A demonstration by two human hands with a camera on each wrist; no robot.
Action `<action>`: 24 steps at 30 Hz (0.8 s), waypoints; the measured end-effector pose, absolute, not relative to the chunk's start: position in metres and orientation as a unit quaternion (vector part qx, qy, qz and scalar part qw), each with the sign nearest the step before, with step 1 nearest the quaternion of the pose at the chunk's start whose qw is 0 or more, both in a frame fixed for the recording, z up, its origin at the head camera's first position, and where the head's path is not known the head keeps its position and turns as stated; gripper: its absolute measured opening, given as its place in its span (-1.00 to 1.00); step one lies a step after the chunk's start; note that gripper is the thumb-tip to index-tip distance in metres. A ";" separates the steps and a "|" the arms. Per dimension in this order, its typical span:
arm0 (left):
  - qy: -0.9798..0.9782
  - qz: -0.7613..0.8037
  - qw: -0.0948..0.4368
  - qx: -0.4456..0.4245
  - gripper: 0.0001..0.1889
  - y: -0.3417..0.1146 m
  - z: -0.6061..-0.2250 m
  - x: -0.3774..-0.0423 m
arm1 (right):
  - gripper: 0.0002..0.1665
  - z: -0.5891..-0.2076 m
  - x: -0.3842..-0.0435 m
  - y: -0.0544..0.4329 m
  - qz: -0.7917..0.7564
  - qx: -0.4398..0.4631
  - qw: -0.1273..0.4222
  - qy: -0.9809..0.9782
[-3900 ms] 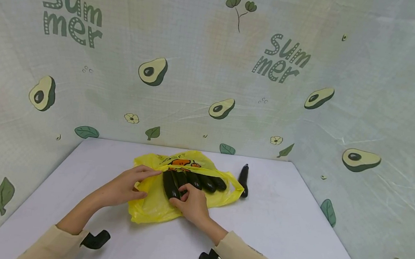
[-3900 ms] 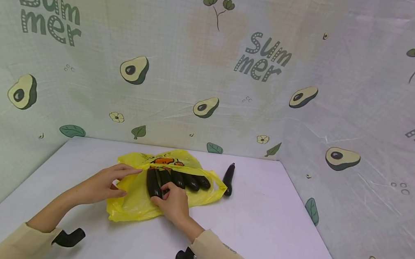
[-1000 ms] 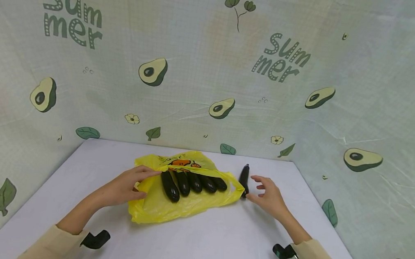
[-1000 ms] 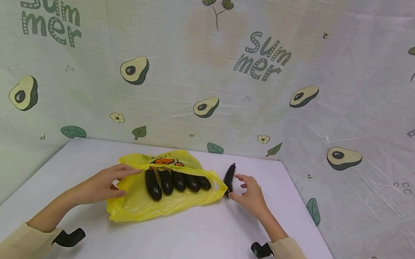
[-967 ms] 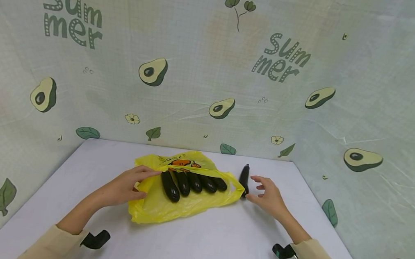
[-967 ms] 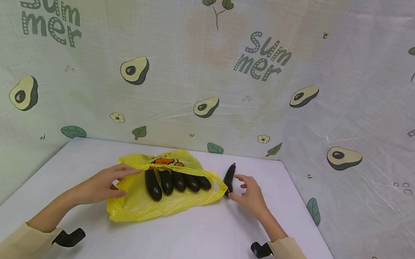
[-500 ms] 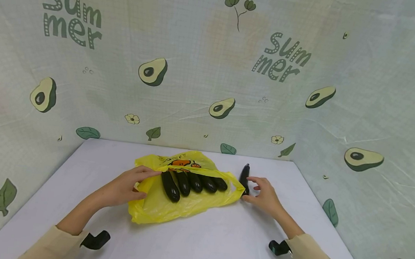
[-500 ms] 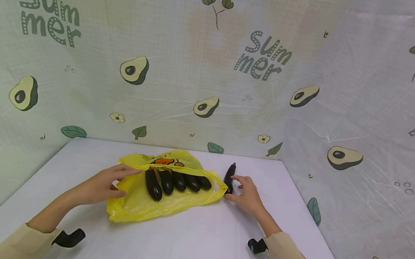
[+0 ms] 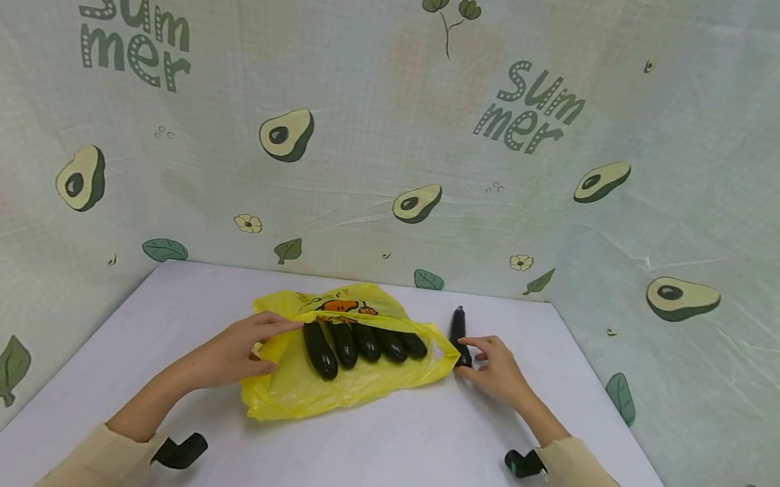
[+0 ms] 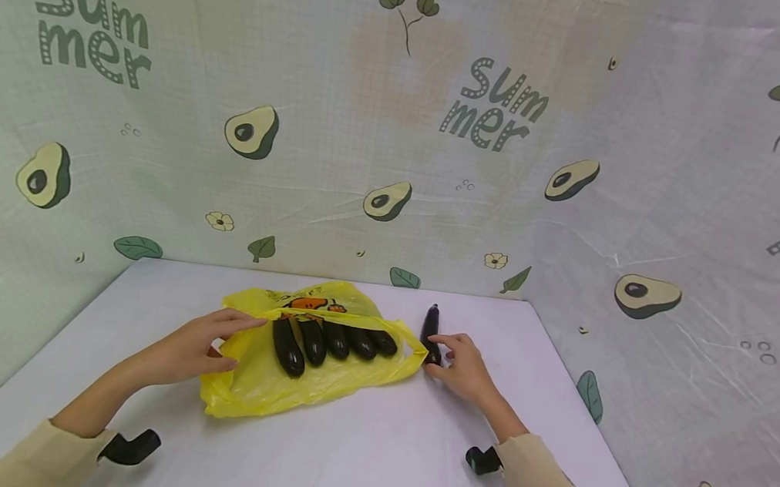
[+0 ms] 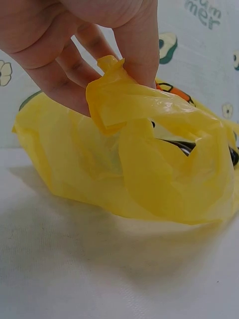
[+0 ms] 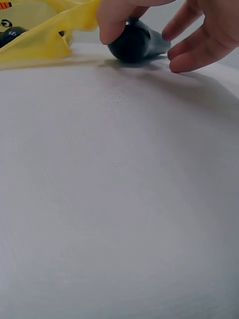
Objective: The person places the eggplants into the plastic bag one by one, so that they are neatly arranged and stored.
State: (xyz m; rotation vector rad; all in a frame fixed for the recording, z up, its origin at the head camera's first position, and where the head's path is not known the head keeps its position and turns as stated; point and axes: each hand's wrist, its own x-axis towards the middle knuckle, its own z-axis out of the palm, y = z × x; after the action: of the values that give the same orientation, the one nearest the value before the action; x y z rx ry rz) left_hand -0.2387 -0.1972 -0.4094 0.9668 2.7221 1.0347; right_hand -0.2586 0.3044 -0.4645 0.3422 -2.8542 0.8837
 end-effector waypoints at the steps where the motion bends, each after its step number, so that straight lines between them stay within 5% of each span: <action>1: 0.886 0.337 0.036 0.316 -0.23 -0.197 -0.409 -0.239 | -0.35 -0.464 -0.258 0.305 0.293 0.115 0.067 -0.947; 24: 0.888 0.335 0.035 0.314 -0.23 -0.195 -0.406 -0.237 | -0.41 -0.467 -0.261 0.314 0.288 0.111 0.079 -0.948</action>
State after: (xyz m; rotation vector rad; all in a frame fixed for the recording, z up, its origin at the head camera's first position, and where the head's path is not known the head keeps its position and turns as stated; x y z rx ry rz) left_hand -0.2366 -0.1945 -0.4059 0.9648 2.7275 1.0308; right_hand -0.2607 0.3138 -0.4674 0.3329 -2.8361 0.8615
